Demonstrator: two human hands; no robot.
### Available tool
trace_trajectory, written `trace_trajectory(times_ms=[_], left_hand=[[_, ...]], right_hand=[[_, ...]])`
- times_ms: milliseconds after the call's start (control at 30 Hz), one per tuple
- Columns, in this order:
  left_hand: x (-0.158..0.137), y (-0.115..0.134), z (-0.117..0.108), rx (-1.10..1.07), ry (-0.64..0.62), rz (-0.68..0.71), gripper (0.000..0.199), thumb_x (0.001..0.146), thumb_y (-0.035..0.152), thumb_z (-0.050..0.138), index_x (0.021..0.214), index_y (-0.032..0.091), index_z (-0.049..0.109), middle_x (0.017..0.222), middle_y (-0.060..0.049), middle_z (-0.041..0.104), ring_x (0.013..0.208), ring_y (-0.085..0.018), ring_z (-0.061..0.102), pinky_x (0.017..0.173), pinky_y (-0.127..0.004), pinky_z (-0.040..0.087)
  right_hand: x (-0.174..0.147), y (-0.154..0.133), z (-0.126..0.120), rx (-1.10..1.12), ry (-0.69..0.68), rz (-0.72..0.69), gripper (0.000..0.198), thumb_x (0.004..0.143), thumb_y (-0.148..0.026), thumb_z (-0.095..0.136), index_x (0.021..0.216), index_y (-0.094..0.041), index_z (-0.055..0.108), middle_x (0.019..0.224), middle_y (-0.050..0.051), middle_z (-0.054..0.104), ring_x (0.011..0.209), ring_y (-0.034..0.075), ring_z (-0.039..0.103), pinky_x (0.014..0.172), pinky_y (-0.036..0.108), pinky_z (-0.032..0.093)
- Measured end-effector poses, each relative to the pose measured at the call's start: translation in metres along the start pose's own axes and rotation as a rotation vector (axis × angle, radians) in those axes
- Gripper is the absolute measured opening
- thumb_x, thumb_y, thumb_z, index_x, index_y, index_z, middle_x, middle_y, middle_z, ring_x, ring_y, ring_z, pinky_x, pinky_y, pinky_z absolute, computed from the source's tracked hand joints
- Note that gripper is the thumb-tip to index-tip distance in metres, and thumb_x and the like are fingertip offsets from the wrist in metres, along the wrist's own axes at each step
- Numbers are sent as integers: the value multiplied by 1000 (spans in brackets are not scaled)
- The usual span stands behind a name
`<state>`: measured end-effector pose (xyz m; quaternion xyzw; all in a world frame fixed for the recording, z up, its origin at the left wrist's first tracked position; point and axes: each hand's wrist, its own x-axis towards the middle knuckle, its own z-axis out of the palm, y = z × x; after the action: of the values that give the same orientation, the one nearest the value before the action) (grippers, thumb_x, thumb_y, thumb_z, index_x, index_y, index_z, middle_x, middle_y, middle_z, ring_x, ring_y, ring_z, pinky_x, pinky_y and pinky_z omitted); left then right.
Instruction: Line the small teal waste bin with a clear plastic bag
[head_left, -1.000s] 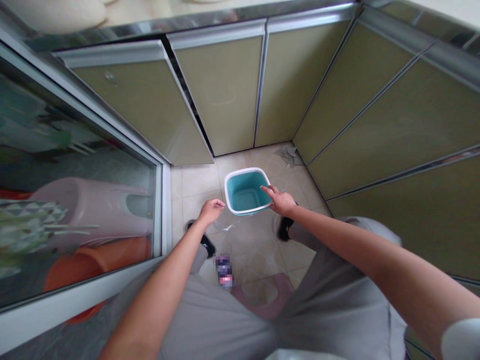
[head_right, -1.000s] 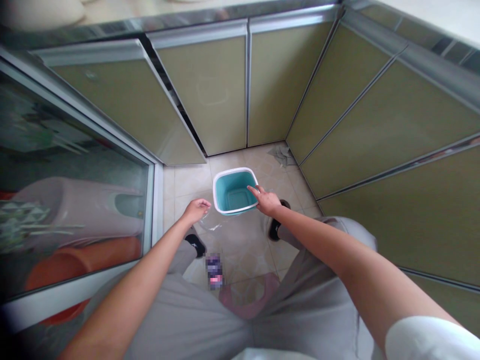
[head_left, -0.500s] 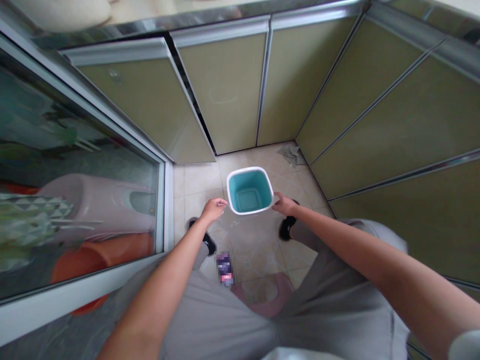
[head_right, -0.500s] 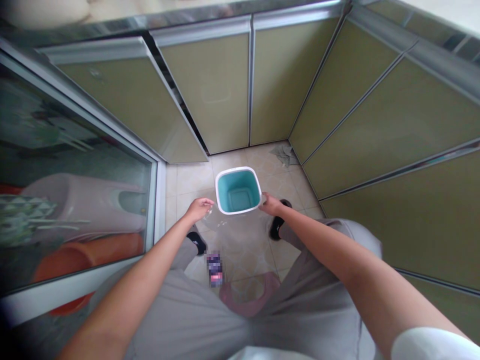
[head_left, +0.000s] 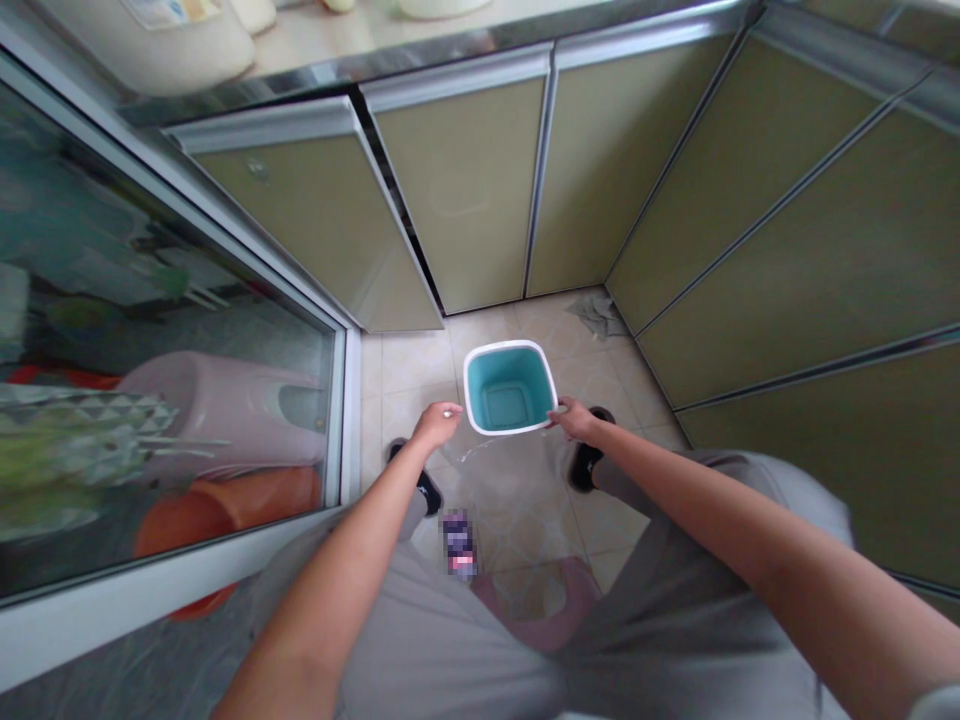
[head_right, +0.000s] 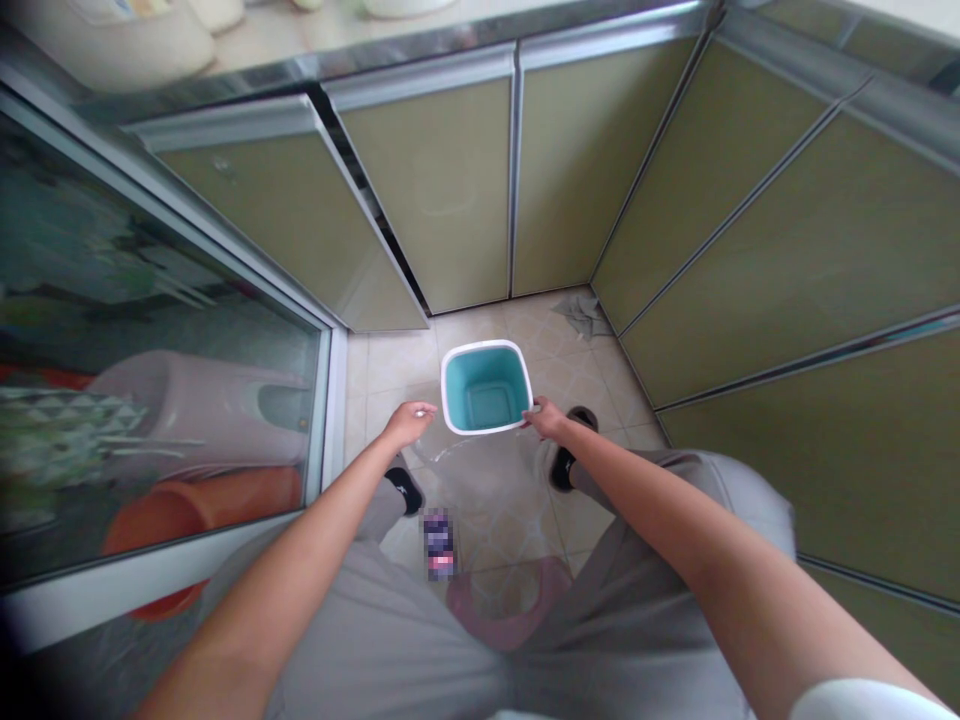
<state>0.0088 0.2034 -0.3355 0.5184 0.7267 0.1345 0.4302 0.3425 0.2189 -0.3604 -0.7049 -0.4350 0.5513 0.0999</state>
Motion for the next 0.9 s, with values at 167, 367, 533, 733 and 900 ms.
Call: trace_trajectory(times_ms=[167,367,533,733,900], left_hand=[[-18,20,-6,300,248,131,27,84,24,67,109,25,77,119,-9,69,106,-24,66,92,-33,50],[-52,47,-4,416,379,351,13,87,29,64,96,24,73,106,-7,68,104,-23,63,93,-33,47],[-77,35,25,343,-62,378,14,88,28,61,91,23,73,84,-1,72,78,-16,65,73,-26,47],[-98,18,45,201,-267,324,14,83,31,69,74,20,70,73,-1,69,70,-16,62,68,-27,47],[-102,81,-17,-171,-121,408,50,87,55,66,54,23,45,52,2,43,55,-14,43,59,-30,42]], right_hand=[[1,-5,-11,-189,18,-63,37,97,-32,63,130,-14,62,89,7,76,53,10,59,55,22,48],[-26,-27,-48,-633,200,-368,32,96,-31,56,121,-19,73,111,11,77,99,23,70,76,26,46],[-67,-26,-56,-597,196,-449,32,101,-35,48,101,-18,75,98,9,77,86,19,67,71,25,41],[-92,5,-46,-567,21,-456,46,105,-41,41,73,-19,65,78,7,70,75,19,63,71,27,40],[-95,-24,-79,-235,137,-388,56,106,-50,35,58,-23,46,56,4,52,59,17,49,62,30,38]])
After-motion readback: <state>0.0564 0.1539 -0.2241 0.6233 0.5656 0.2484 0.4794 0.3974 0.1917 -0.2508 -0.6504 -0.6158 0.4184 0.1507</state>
